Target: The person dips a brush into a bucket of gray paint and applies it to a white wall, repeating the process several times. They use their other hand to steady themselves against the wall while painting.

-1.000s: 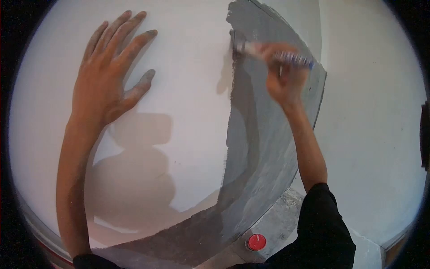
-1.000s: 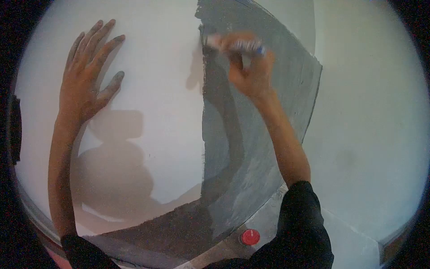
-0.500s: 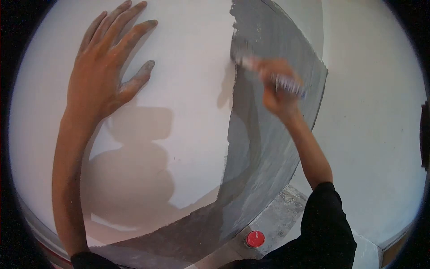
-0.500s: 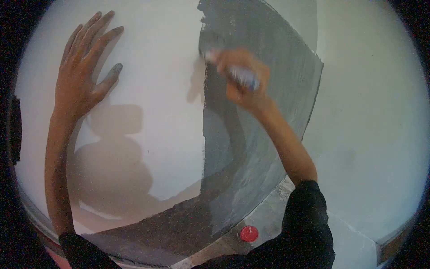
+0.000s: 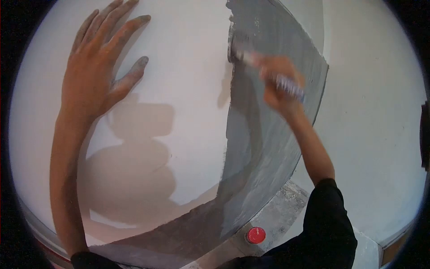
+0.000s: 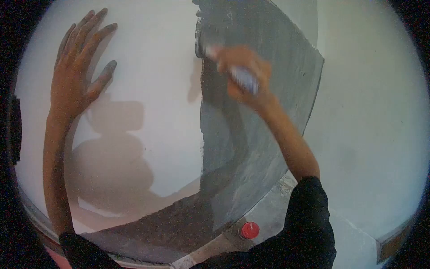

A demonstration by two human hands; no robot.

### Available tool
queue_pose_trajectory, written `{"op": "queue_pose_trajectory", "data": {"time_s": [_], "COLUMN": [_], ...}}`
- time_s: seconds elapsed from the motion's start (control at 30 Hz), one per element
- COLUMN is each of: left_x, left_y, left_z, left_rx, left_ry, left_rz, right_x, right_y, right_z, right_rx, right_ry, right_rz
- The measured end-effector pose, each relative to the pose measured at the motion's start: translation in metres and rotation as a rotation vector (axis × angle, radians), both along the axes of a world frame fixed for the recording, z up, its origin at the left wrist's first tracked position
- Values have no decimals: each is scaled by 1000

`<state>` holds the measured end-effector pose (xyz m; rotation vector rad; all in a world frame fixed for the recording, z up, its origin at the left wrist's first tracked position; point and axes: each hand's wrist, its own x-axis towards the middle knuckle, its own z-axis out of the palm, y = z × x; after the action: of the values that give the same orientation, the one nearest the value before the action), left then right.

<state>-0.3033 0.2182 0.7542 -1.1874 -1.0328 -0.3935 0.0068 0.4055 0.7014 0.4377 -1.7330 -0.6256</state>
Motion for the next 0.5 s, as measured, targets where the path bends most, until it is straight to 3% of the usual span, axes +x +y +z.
{"op": "queue_pose_trajectory", "data": {"time_s": [0.07, 0.17, 0.27, 0.37, 0.5], "left_x": [0, 1, 2, 3, 5], "left_y": [2, 3, 3, 1, -2], "left_z": [0, 0, 1, 0, 1], "left_rx": [-6, 18, 14, 9, -7], "left_ry": [6, 7, 12, 22, 20], "left_rz": [-4, 8, 14, -27, -48], "right_x": [7, 23, 35, 41, 30], "right_y": [1, -31, -33, -16, -2], "right_z": [-43, -56, -35, 5, 65], "right_rx": [-134, -281, -510, -547, -350], "right_ry": [-145, -214, -183, -239, -41], "right_rz": [-58, -7, 229, 140, 46]}}
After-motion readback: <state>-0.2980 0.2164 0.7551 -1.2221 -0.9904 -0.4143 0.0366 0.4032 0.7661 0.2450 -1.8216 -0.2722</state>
